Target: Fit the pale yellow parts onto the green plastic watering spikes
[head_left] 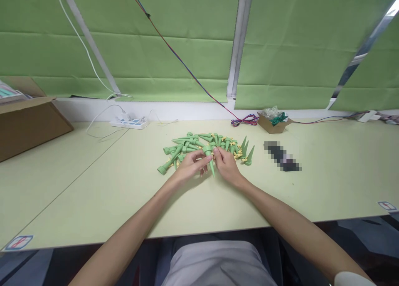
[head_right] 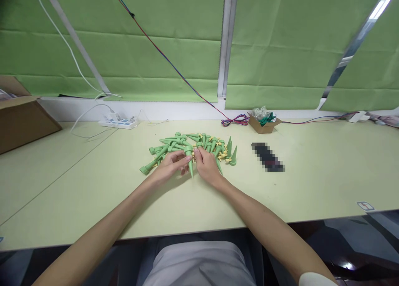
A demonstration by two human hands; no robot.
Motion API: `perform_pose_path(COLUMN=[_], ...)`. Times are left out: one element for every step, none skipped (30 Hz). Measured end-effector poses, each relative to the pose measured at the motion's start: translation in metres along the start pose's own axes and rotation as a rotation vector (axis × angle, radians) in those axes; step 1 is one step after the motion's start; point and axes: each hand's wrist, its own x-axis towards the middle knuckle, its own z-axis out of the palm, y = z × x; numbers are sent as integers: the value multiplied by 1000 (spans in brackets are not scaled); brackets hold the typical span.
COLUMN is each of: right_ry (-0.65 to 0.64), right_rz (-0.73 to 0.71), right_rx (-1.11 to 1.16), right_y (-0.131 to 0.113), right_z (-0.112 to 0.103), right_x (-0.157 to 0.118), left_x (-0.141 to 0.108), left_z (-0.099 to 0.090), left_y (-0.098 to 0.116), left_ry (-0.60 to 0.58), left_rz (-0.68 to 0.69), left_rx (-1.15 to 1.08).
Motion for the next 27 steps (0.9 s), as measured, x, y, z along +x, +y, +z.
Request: perform_pose_path(right_ry=[-1, 0, 1, 1, 1, 0, -1, -2, -3, -5, -6, -7, -9, -12, -14, -16, -17, -16, -15, -14, -14, -14, -14, -14, -14, -14, -17], right_rz=[3, 7, 12, 19, 27, 33, 35, 37, 38, 39, 41, 43, 46, 49, 51, 52, 52, 50, 48, 45, 41, 38, 35, 33, 32, 31, 31], right_rx=[6, 14, 21, 28, 34, 39, 43, 47, 50, 51, 52, 51, 49, 47, 45, 43, 41, 37, 32, 26, 19, 15, 13, 13, 15, 17, 19], right_y=[0, 1, 2, 3, 4, 4, 5, 5, 5, 5, 5, 4, 4, 3, 3, 3, 2, 2, 3, 3, 3, 3, 3, 3, 3, 2, 2], right_z=[0, 0, 0, 0, 1, 1, 1, 1, 1, 2, 2, 2, 1, 1, 1, 1, 1, 1, 1, 1, 1, 1, 1, 1, 1, 1, 1], right_x=[0, 0, 0, 1, 1, 1, 1, 2, 2, 2, 1, 1, 1, 1, 1, 1, 1, 1, 1, 1, 1, 1, 1, 1, 1, 1, 1], left_x=[-1, -1, -2, -2, -2, -2, -2, -1, -1, -1, 0, 0, 1, 1, 1, 1, 2, 2, 2, 2, 2, 2, 2, 1, 1, 0, 0], left_z=[0, 0, 0, 1, 1, 1, 2, 2, 3, 3, 3, 3, 3, 2, 2, 2, 1, 1, 1, 1, 1, 0, 0, 0, 0, -1, -1], left_y=[0, 0, 0, -1, -2, -3, -5, -6, -7, -8, -9, -10, -10, -11, -12, -12, -13, -13, -13, -13, -13, -13, -12, -11, -10, -9, -8], left_ry=[3, 6, 12, 19, 28, 38, 50, 65, 80, 93, 102, 107, 107, 105, 104, 107, 109, 110, 110, 111, 112, 112, 108, 102, 93, 79, 61], left_rz=[19, 40, 60, 76, 86, 91, 95, 99, 104, 111, 118, 121, 122, 122, 124, 128, 132, 135, 136, 137, 137, 136, 134, 133, 132, 130, 129], left_rx=[32, 64, 94, 125, 151, 174, 194, 214, 235, 255, 273, 286, 295, 302, 308, 314, 321, 327, 329, 328, 325, 320, 314, 305, 296, 287, 276])
